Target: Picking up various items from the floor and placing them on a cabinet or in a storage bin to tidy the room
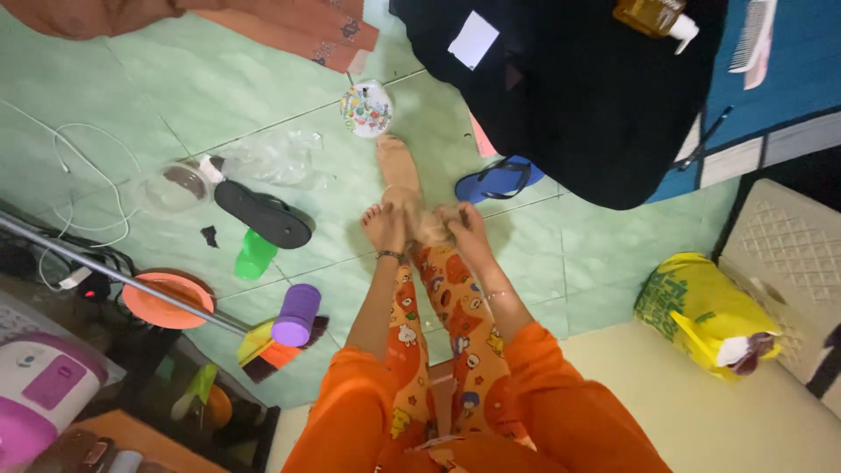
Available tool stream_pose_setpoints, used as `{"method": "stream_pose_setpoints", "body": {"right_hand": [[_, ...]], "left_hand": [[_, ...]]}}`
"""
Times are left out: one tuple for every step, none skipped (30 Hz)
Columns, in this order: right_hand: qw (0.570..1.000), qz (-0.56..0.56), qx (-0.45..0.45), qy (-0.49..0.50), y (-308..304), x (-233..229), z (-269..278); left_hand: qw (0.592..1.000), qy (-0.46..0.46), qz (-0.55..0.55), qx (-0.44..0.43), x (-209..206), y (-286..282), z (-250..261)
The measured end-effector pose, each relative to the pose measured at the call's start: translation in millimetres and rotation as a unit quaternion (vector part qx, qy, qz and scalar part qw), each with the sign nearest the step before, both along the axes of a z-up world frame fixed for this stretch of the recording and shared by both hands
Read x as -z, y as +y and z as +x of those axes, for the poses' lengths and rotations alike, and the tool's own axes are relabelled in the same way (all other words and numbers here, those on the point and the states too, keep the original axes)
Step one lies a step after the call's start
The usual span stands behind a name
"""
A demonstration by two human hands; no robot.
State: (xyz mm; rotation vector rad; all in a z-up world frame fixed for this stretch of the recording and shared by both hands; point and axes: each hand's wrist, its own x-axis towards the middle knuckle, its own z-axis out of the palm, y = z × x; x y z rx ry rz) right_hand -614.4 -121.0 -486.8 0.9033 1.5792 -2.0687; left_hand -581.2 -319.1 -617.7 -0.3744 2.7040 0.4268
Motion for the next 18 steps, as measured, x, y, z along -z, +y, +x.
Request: {"method": "stream_pose_setpoints", "body": {"right_hand": [[1.0, 0.002, -0.002, 0.003, -1.5, -16.2, 5.4], [0.995, -0.092, 0.021, -0.021, -3.0, -31.4, 10.6], [0.981, -0.185, 0.043, -0.047, -4.5, -46.8, 17.2], [0.981, -0.183, 0.04, -0.045, -7.5, -69.2, 9.0], [0.975, -0.196, 0.028, -0.098, -13.5, -90.2, 1.1], [0.967, -0.207, 0.015, -0.15, -19.7, -110.6, -6.6], [0.967, -0.208, 0.011, -0.147, -22.4, -99.9, 1.8], [0.986, -0.14, 0.005, -0.091, -25.0, -88.1, 9.6], [0.997, -0.072, 0.0, -0.036, -29.3, -75.9, 18.7], [0.997, -0.074, -0.002, -0.034, -36.2, -76.9, 10.1], [0.998, 0.047, -0.044, 0.023, -43.2, -78.5, 4.3], [0.979, 0.168, -0.085, 0.08, -50.4, -78.9, -1.7], [0.979, 0.167, -0.086, 0.082, -54.9, -77.5, -5.0], [0.959, 0.233, -0.112, 0.115, -59.4, -75.0, -8.6], [0.934, 0.295, -0.138, 0.147, -64.2, -72.5, -10.8], [0.934, 0.293, -0.14, 0.148, -65.5, -70.8, -16.0], [0.935, 0.271, -0.171, 0.153, -66.7, -68.6, -19.4], [0.934, 0.249, -0.201, 0.157, -67.9, -65.7, -22.7]], "left_hand": [[1.0, 0.003, 0.002, -0.002, 11.6, -4.0, 2.5], [1.0, -0.025, 0.009, -0.014, 24.2, -7.8, 4.4], [0.998, -0.055, 0.017, -0.027, 36.4, -11.4, 8.4], [0.998, -0.053, 0.019, -0.029, 27.9, -9.9, 10.6], [0.999, -0.046, 0.012, -0.002, 20.2, -12.0, 12.8], [0.999, -0.038, 0.005, 0.025, 13.2, -14.3, 14.9], [0.999, -0.035, 0.004, 0.021, -1.7, -13.1, 11.5], [0.999, -0.003, -0.01, 0.05, -15.6, -11.6, 7.8], [0.996, 0.028, -0.025, 0.08, -29.7, -12.3, 5.8], [0.996, 0.03, -0.027, 0.078, -42.5, -12.1, -0.6], [0.996, 0.033, -0.027, 0.075, -55.6, -11.5, -3.7], [0.996, 0.036, -0.026, 0.073, -67.3, -10.9, -7.0], [0.996, 0.038, -0.027, 0.072, -61.4, -13.2, -5.8], [0.997, 0.045, -0.01, 0.065, -54.4, -15.6, -4.9], [0.997, 0.052, 0.006, 0.057, -47.7, -18.4, -1.7], [0.997, 0.051, 0.004, 0.054, -78.0, -19.8, -14.1], [0.994, 0.069, 0.082, 0.039, -107.7, -20.9, -24.6], [0.983, 0.086, 0.159, 0.025, -136.7, -22.1, -35.4]]}}
